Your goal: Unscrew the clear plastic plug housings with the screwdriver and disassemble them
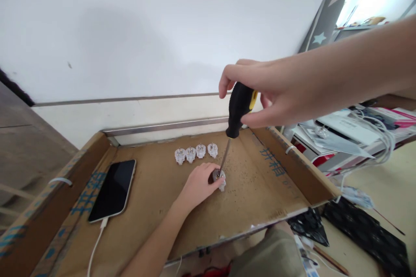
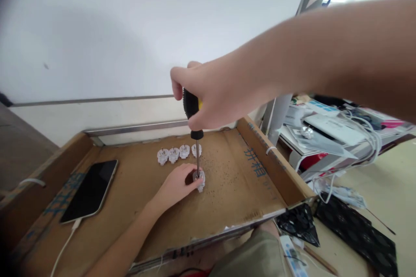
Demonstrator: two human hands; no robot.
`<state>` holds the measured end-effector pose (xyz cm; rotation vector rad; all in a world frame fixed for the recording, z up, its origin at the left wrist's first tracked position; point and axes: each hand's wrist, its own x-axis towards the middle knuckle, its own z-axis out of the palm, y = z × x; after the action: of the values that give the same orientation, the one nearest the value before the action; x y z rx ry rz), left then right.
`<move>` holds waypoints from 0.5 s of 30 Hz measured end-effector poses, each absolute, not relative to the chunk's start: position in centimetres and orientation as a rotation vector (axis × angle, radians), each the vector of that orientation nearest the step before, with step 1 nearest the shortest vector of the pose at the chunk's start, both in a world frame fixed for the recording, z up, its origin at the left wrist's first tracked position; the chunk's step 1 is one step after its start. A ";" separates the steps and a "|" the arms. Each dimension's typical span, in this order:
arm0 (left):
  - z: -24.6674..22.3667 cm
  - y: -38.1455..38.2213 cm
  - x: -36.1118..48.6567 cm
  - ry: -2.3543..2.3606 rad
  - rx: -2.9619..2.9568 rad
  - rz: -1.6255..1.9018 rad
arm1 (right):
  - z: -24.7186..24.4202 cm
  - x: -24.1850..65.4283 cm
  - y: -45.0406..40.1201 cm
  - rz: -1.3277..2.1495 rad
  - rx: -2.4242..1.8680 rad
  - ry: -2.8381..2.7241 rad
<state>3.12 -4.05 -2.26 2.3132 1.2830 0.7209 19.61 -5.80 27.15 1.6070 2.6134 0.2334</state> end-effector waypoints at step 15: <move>-1.7 -4.3 3.2 1.175 2.412 0.759 | 27.0 19.1 -6.2 0.528 1.610 2.512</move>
<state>3.23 -4.31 -1.74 2.4124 1.1752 0.7595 19.13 -6.16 27.00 1.6100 2.5118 0.5275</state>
